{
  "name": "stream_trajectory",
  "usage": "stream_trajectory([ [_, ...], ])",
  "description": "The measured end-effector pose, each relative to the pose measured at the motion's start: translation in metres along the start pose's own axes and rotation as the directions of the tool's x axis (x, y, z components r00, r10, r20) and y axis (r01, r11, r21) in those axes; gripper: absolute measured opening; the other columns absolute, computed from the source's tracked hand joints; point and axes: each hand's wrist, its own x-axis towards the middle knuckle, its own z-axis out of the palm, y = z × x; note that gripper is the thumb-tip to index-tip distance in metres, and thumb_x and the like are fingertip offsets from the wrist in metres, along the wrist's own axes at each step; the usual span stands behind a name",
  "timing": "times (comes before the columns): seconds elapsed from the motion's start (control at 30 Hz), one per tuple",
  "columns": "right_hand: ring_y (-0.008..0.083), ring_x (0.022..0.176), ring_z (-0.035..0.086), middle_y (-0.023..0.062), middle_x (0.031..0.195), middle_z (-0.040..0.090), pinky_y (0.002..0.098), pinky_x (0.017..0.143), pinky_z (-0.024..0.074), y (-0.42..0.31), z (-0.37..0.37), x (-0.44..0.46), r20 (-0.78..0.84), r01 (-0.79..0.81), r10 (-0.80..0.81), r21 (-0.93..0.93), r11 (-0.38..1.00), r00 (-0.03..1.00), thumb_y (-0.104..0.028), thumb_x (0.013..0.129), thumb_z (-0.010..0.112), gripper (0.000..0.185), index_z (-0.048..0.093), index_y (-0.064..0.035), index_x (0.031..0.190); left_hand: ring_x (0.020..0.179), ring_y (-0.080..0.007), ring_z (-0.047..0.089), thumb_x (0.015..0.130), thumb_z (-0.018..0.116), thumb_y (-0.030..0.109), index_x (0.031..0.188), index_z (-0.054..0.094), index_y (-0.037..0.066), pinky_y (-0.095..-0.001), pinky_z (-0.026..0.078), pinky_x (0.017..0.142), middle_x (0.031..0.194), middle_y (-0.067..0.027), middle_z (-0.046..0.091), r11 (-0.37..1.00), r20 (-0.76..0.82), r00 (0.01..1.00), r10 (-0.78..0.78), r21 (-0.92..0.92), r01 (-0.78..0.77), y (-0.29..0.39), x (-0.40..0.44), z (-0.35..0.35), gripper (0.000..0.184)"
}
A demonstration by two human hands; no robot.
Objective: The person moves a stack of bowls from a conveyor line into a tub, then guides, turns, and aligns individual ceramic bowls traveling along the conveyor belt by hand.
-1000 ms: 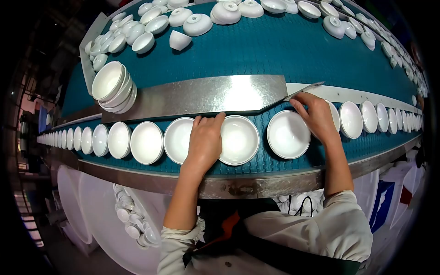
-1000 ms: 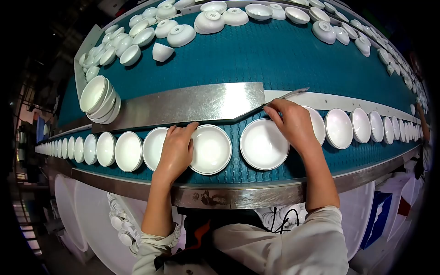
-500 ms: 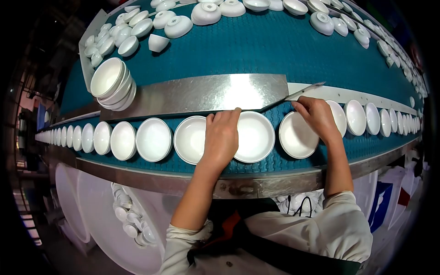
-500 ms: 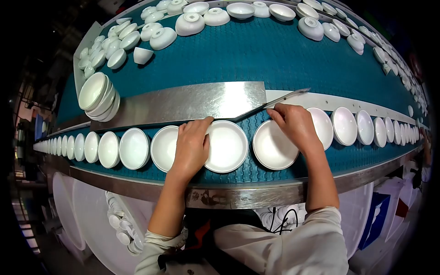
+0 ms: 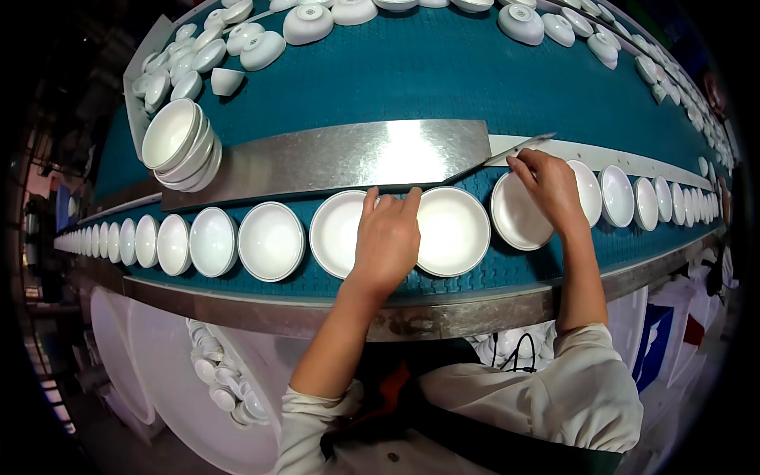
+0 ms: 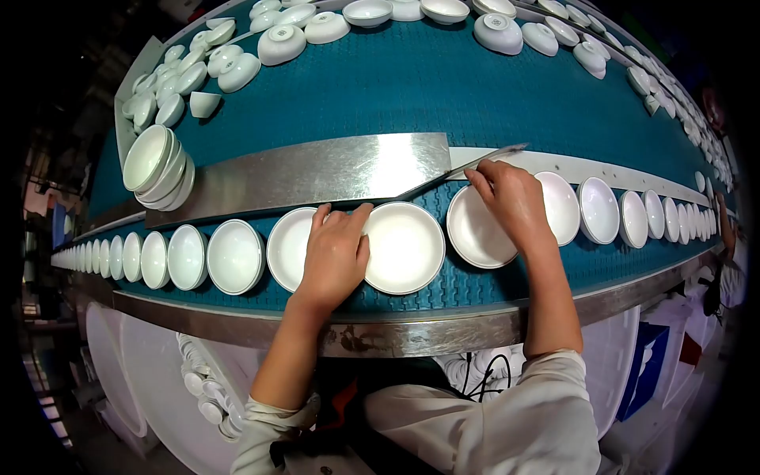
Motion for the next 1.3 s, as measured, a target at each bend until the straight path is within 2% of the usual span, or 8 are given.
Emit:
stream_trajectory([
  [0.1, 0.0347, 0.071, 0.065, 0.0160, 0.080, 0.068, 0.0417, 0.064, 0.0506, 0.008, -0.012, -0.001, 0.130, -0.064, 0.064, -0.008, 0.998, 0.989, -0.028, 0.090, 0.063, 0.025, 0.070, -0.0041, 0.088, 0.094, -0.0306, 0.059, 0.081, 0.064, 0.003, 0.119, 0.058, 0.000, -0.0467, 0.038, 0.101, 0.096, -0.0153, 0.064, 0.997, -0.004, 0.999, -0.043, 0.058, 0.043, 0.011, 0.007, 0.000, 0.038],
  [0.3, 0.0339, 0.075, 0.065, 0.0163, 0.085, 0.069, 0.0386, 0.070, 0.0505, 0.037, -0.016, -0.006, -0.087, 0.070, -0.057, 0.151, 0.986, 0.995, -0.023, 0.090, 0.064, 0.024, 0.069, -0.0005, 0.094, 0.099, -0.0323, 0.058, 0.079, 0.071, 0.009, 0.114, 0.061, 0.002, -0.0442, 0.042, 0.091, 0.102, -0.0152, 0.064, 0.991, -0.309, 0.950, 0.038, -0.110, -0.076, 0.036, 0.024, 0.011, 0.037],
  [0.57, 0.0320, 0.081, 0.065, 0.0159, 0.087, 0.069, 0.0387, 0.072, 0.0514, 0.086, -0.027, -0.004, -0.097, 0.080, -0.076, 0.033, 0.996, 0.992, -0.021, 0.089, 0.064, 0.021, 0.070, -0.0010, 0.092, 0.092, -0.0293, 0.060, 0.082, 0.068, 0.011, 0.116, 0.060, 0.000, -0.0489, 0.036, 0.104, 0.093, -0.0154, 0.063, 0.994, 0.036, 0.997, 0.066, -0.092, -0.063, 0.074, 0.029, 0.048, 0.038],
  [0.63, 0.0324, 0.077, 0.066, 0.0157, 0.084, 0.069, 0.0396, 0.069, 0.0512, 0.092, -0.032, -0.005, -0.104, 0.078, -0.076, 0.011, 0.997, 0.992, -0.023, 0.090, 0.063, 0.023, 0.070, -0.0018, 0.090, 0.091, -0.0285, 0.060, 0.081, 0.064, 0.006, 0.120, 0.058, -0.001, -0.0487, 0.036, 0.104, 0.092, -0.0151, 0.062, 0.994, 0.024, 0.999, 0.045, -0.098, -0.043, 0.077, 0.031, 0.050, 0.039],
  [0.7, 0.0332, 0.073, 0.065, 0.0153, 0.081, 0.069, 0.0405, 0.066, 0.0509, 0.095, -0.042, -0.005, 0.135, -0.080, 0.080, -0.008, 0.997, 0.988, -0.025, 0.090, 0.063, 0.024, 0.070, -0.0023, 0.089, 0.094, -0.0288, 0.059, 0.081, 0.061, 0.003, 0.120, 0.057, -0.002, -0.0472, 0.037, 0.102, 0.093, -0.0149, 0.062, 0.999, -0.020, 1.000, 0.009, -0.038, -0.010, 0.081, 0.035, 0.054, 0.040],
  [0.97, 0.0337, 0.081, 0.066, 0.0174, 0.092, 0.070, 0.0388, 0.073, 0.0516, 0.135, -0.054, -0.009, -0.124, 0.087, -0.075, 0.100, 0.991, 0.989, -0.023, 0.090, 0.064, 0.023, 0.071, -0.0012, 0.094, 0.103, -0.0332, 0.058, 0.080, 0.071, 0.013, 0.112, 0.061, 0.003, -0.0459, 0.039, 0.098, 0.106, -0.0144, 0.065, 0.977, -0.210, 0.976, 0.060, -0.186, -0.100, 0.118, 0.058, 0.065, 0.035],
  [1.17, 0.0339, 0.078, 0.065, 0.0172, 0.087, 0.068, 0.0411, 0.071, 0.0506, 0.174, -0.059, -0.008, -0.154, 0.147, -0.143, 0.011, 0.989, 0.978, -0.022, 0.089, 0.064, 0.022, 0.070, -0.0009, 0.093, 0.097, -0.0297, 0.061, 0.080, 0.071, 0.018, 0.112, 0.062, 0.002, -0.0473, 0.036, 0.104, 0.099, -0.0146, 0.065, 0.964, -0.050, 0.992, 0.118, -0.232, -0.126, 0.144, 0.063, 0.085, 0.037],
  [1.3, 0.0338, 0.069, 0.065, 0.0158, 0.076, 0.068, 0.0423, 0.063, 0.0502, 0.182, -0.074, -0.007, 0.005, -0.018, 0.019, -0.067, 0.998, 1.000, -0.028, 0.090, 0.062, 0.026, 0.070, -0.0036, 0.085, 0.085, -0.0289, 0.059, 0.081, 0.062, 0.006, 0.116, 0.060, 0.001, -0.0469, 0.036, 0.103, 0.087, -0.0137, 0.062, 0.989, 0.006, 0.998, 0.060, -0.133, -0.058, 0.152, 0.067, 0.102, 0.035],
])
